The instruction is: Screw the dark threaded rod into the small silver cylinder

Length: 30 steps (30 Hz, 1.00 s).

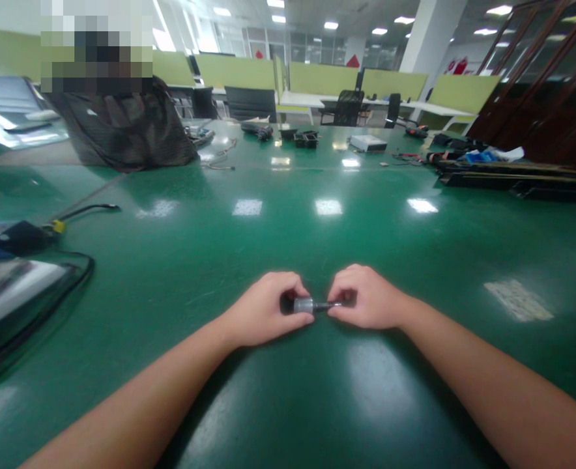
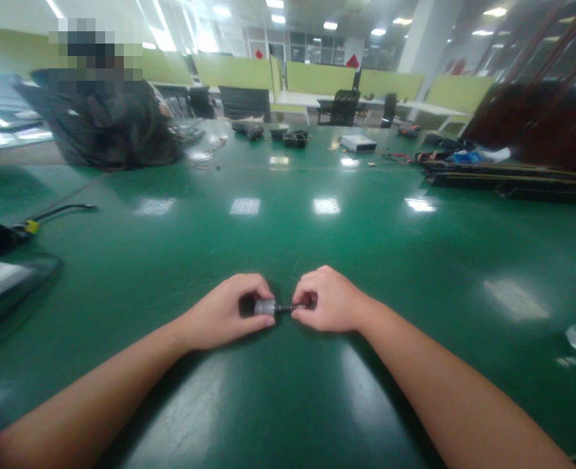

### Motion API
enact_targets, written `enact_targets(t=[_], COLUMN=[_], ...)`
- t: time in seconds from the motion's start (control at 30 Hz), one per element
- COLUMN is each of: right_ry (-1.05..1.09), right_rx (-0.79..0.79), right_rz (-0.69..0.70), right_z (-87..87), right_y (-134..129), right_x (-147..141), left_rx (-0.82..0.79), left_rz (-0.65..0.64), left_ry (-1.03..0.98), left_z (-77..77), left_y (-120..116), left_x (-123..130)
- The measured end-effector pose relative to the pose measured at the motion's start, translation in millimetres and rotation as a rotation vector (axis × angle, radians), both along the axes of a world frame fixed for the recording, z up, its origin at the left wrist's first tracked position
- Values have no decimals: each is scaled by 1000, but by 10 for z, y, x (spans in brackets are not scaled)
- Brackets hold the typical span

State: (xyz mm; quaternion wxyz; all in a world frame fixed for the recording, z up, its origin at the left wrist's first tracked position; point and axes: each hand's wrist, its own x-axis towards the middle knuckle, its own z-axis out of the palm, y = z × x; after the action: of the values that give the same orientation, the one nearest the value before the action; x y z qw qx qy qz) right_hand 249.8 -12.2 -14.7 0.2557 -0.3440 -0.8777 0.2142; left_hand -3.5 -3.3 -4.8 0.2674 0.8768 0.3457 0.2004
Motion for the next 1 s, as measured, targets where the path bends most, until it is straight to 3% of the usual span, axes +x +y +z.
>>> enact_targets(t=[0.27, 0.7, 1.0], right_ry=[-20, -67, -38], right_rx=[-41, -274, -302], right_rz=[8, -41, -4], right_z=[8, 91, 69], right_y=[22, 79, 76], right_x=[60, 311, 251], left_rx=[2, -2, -7], left_rz=[1, -10, -9], left_ry=[1, -11, -18], left_z=[5, 10, 27], left_y=[-4, -4, -16], left_x=[2, -1, 1])
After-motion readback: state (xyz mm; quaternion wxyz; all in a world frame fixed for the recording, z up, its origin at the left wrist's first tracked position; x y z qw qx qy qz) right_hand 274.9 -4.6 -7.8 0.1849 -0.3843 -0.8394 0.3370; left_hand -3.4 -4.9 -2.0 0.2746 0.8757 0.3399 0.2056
